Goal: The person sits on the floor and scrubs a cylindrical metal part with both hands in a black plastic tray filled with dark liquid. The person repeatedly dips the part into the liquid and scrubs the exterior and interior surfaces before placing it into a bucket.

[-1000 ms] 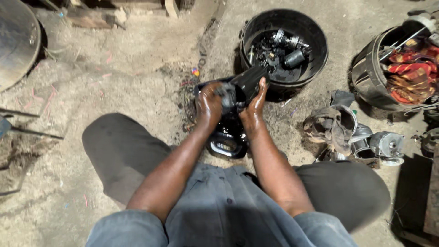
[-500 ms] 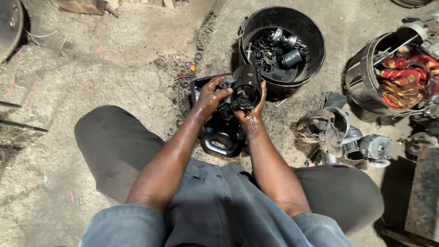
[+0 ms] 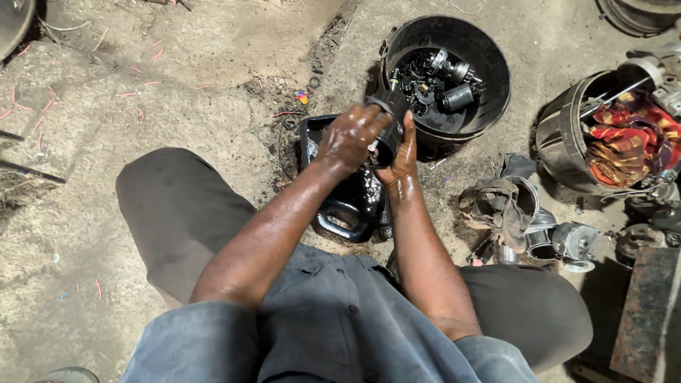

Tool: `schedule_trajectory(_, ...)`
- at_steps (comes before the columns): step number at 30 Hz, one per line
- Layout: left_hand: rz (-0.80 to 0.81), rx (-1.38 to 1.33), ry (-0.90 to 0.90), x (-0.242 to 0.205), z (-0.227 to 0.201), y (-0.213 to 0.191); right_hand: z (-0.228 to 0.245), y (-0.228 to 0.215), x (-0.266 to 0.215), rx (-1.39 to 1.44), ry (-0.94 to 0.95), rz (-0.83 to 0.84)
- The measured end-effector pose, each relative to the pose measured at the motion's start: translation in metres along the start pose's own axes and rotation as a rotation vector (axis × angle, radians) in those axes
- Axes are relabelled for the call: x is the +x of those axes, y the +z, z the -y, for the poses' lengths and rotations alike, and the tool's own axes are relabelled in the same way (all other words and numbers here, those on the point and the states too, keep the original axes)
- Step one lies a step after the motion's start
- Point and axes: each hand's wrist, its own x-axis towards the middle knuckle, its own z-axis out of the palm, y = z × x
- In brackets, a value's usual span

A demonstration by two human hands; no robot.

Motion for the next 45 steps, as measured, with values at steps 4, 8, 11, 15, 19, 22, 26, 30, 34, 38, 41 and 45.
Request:
schedule_trajectory(4,0.199,-0.050,0.018,0.022,-0.006,-0.018,-0.005,0.000,-0.006,0.159,-0.004,-0.048)
schedule_trajectory(8,0.578,-0.573,-0.338,0.041,0.019,-0.050,-0.011,-0.002,-0.013,0.231,0.057,-0.113)
schedule_trajectory(11,0.568,-0.786,-0.733,0.029,0.054,-0.043,-0.013,-0.005,-0.016,0.300,0.083,-0.069)
schedule_trajectory(15,0.519,-0.759,-0.998,-0.013,0.101,0.037,-0.015,-0.007,-0.009,0.340,0.101,-0.106)
schedule_trajectory(19,0.610,-0.353,-0.636,-0.068,0.127,0.140,-0.018,-0.014,-0.016,0.359,0.104,0.071)
schedule_trajectory(22,0.336,0.094,-0.195,-0.119,0.107,0.191,-0.020,-0.016,-0.022,0.387,0.110,-0.082)
schedule_trajectory(26,0.542,0.162,-0.252,-0.147,0.069,0.223,-0.021,-0.021,-0.027,0.437,0.098,-0.168)
schedule_trajectory(30,1.016,0.081,-0.444,-0.139,0.060,0.219,-0.023,-0.029,-0.023,0.391,0.060,-0.299)
schedule_trajectory(34,1.044,-0.097,-0.447,-0.125,0.067,0.203,-0.029,-0.028,-0.020,0.319,0.087,-0.464)
schedule_trajectory(38,0.872,-0.110,-0.580,-0.133,0.076,0.206,-0.033,-0.028,-0.016,0.314,-0.007,-0.334)
schedule_trajectory(41,0.814,-0.184,-0.733,-0.158,0.080,0.218,-0.037,-0.033,-0.018,0.337,-0.026,-0.325)
schedule_trajectory(45,0.830,-0.102,-0.611,-0.162,0.095,0.222,-0.038,-0.035,-0.013,0.397,-0.030,-0.317)
